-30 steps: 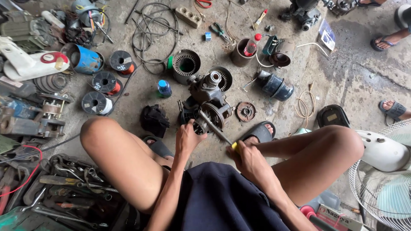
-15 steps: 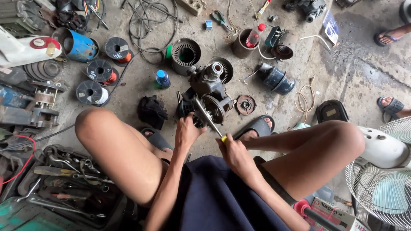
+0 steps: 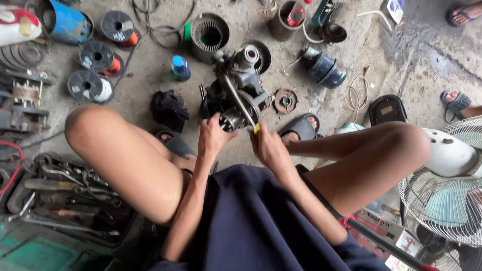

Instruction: A person is sitting on the floor using a screwdriver to scrape and clean the internal components of a disassembled motor.

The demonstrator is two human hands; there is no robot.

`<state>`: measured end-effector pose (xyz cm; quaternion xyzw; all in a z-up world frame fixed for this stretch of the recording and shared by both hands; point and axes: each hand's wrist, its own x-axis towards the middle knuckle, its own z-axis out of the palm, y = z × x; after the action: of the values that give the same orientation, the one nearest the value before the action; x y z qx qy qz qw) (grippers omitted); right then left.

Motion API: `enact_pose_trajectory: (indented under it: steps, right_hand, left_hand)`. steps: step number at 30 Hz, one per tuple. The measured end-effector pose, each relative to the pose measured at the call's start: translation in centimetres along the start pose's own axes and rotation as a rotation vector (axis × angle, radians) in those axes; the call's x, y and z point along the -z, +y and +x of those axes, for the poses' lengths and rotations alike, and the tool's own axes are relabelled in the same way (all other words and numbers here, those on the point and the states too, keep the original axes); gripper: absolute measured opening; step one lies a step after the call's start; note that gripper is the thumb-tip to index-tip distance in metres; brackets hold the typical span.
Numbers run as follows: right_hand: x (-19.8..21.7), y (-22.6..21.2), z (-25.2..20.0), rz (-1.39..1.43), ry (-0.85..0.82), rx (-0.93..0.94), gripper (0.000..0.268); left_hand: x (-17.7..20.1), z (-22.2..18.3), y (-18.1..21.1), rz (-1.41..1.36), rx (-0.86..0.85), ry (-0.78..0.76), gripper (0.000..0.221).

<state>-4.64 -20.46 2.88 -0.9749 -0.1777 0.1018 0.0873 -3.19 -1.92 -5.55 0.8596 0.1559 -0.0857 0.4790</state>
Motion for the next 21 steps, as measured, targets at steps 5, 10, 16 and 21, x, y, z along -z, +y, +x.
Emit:
enact_pose_trajectory:
  steps: [5, 10, 16, 21]
  right_hand:
    - [4.5, 2.6, -0.3, 0.213, -0.269, -0.205, 0.043]
    - [7.1, 1.1, -4.7, 0.39, -0.226, -0.135, 0.027]
    - [4.1, 1.1, 0.6, 0.193, -0.295, -0.303, 0.057]
    - [12.3, -0.7, -4.3, 0.313, -0.26, -0.215, 0.042]
  left_hand:
    - [1.7, -0.5, 2.5, -0.039, -0.022, 0.033, 0.043]
    - [0.1, 0.0, 0.4, 0.002, -0.001, 0.059, 0.042]
    - [0.3, -0.8, 0.5, 0.009, -0.068, 0.039, 0.048]
    - [0.5, 0.1, 0.8, 0.044, -0.077, 0.022, 0.057]
